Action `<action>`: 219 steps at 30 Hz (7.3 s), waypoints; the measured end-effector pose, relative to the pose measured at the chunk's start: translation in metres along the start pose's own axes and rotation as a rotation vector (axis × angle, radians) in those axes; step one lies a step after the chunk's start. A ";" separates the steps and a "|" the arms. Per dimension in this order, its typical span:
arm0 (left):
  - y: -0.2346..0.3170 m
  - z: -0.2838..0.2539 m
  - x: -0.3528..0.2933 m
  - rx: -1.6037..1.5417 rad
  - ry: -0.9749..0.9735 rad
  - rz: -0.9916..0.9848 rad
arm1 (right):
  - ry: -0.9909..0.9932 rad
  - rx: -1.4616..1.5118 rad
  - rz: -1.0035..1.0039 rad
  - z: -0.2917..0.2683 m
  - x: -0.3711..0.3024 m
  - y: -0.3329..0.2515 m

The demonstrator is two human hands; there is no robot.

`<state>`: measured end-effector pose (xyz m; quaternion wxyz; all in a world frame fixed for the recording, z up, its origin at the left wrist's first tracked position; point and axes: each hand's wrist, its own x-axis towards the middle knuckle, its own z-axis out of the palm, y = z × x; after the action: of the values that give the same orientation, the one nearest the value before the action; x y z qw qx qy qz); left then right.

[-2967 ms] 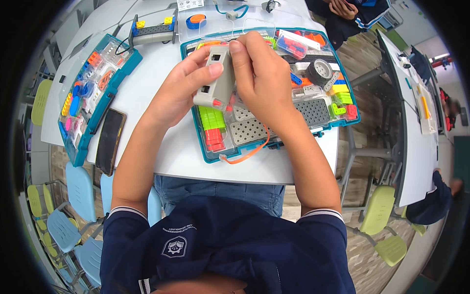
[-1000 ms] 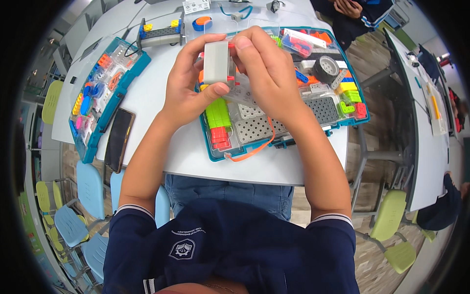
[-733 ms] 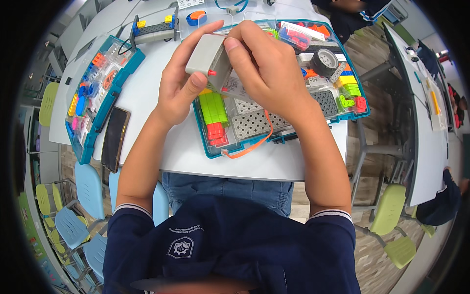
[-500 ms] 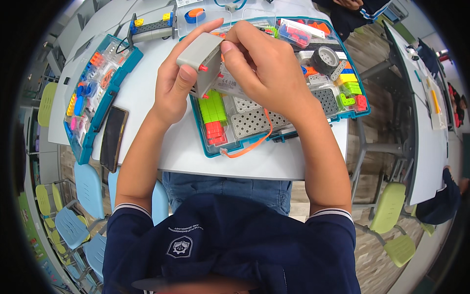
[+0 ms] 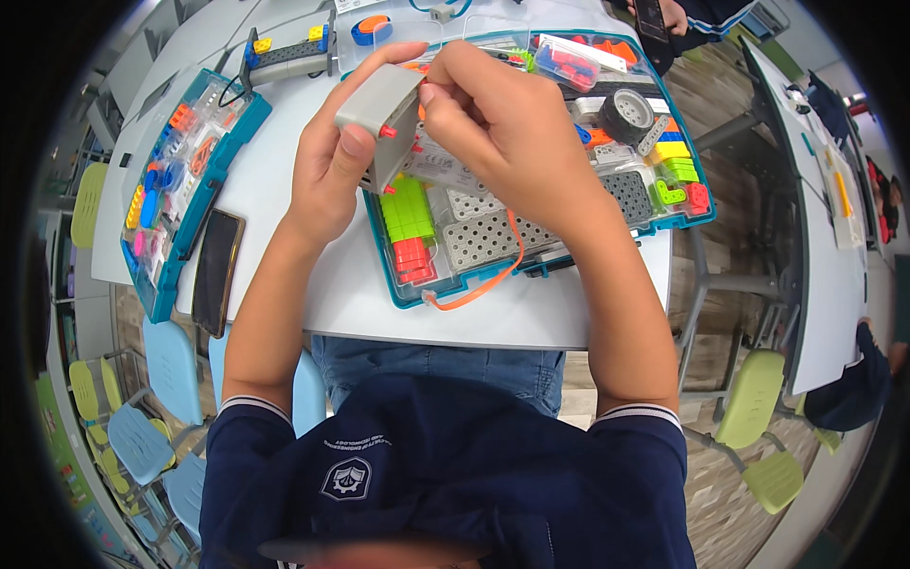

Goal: The person assembles a small electronics kit by connecting wires and components on a breadboard. They handle a grey module, orange and black wires, and a green component, inserting and adjusting connections throughout the clip.

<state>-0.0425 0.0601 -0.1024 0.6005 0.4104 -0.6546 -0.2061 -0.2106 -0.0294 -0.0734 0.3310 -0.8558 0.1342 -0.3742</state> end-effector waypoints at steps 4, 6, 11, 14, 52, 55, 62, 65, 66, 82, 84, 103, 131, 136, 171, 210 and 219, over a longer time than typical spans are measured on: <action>0.001 0.002 0.000 -0.021 0.008 -0.024 | 0.079 -0.161 -0.104 0.004 0.000 0.001; 0.002 0.002 0.000 -0.064 0.009 -0.045 | 0.132 -0.216 -0.125 0.007 0.000 0.000; 0.005 0.002 0.000 -0.124 0.004 -0.101 | 0.153 -0.196 -0.141 0.009 0.000 -0.002; 0.006 0.000 0.000 -0.141 -0.009 -0.123 | 0.119 -0.054 -0.031 0.008 -0.001 -0.006; -0.006 -0.005 -0.002 0.317 0.036 -0.049 | -0.100 0.109 0.108 0.010 -0.004 -0.015; -0.006 -0.005 0.000 0.335 0.021 -0.013 | -0.117 0.163 0.155 0.006 -0.005 -0.015; 0.003 -0.015 0.008 0.425 -0.063 0.114 | -0.258 0.438 0.326 -0.013 0.000 -0.018; 0.004 -0.018 0.010 0.442 -0.084 0.175 | -0.302 0.486 0.381 -0.015 0.000 -0.020; 0.003 -0.019 0.010 0.448 -0.088 0.195 | -0.304 0.513 0.384 -0.016 0.001 -0.020; 0.003 -0.018 0.008 0.689 -0.044 0.372 | -0.350 0.526 0.432 -0.011 -0.001 -0.007; 0.003 -0.021 0.006 0.731 -0.037 0.391 | -0.340 0.460 0.320 -0.010 -0.001 -0.007; -0.003 -0.025 0.004 0.779 0.110 0.369 | 0.076 -0.117 -0.195 -0.034 -0.004 -0.082; -0.004 -0.019 0.004 0.813 0.051 0.322 | -0.252 1.138 -0.207 -0.064 -0.010 -0.148; -0.004 -0.018 0.004 0.816 0.049 0.312 | -0.281 1.145 -0.203 -0.067 -0.010 -0.146; -0.003 -0.015 0.004 0.812 0.054 0.322 | -0.381 1.126 -0.194 -0.078 -0.016 -0.149; -0.001 -0.015 0.004 0.820 0.049 0.331 | -0.435 1.099 -0.196 -0.080 -0.011 -0.149; 0.000 -0.016 0.003 0.748 0.056 0.285 | -0.457 1.076 -0.211 -0.080 -0.005 -0.149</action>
<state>-0.0273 0.0607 -0.0977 0.4498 0.5112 -0.7183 0.1430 -0.2754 0.0464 0.0634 0.6998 -0.6354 -0.2348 -0.2268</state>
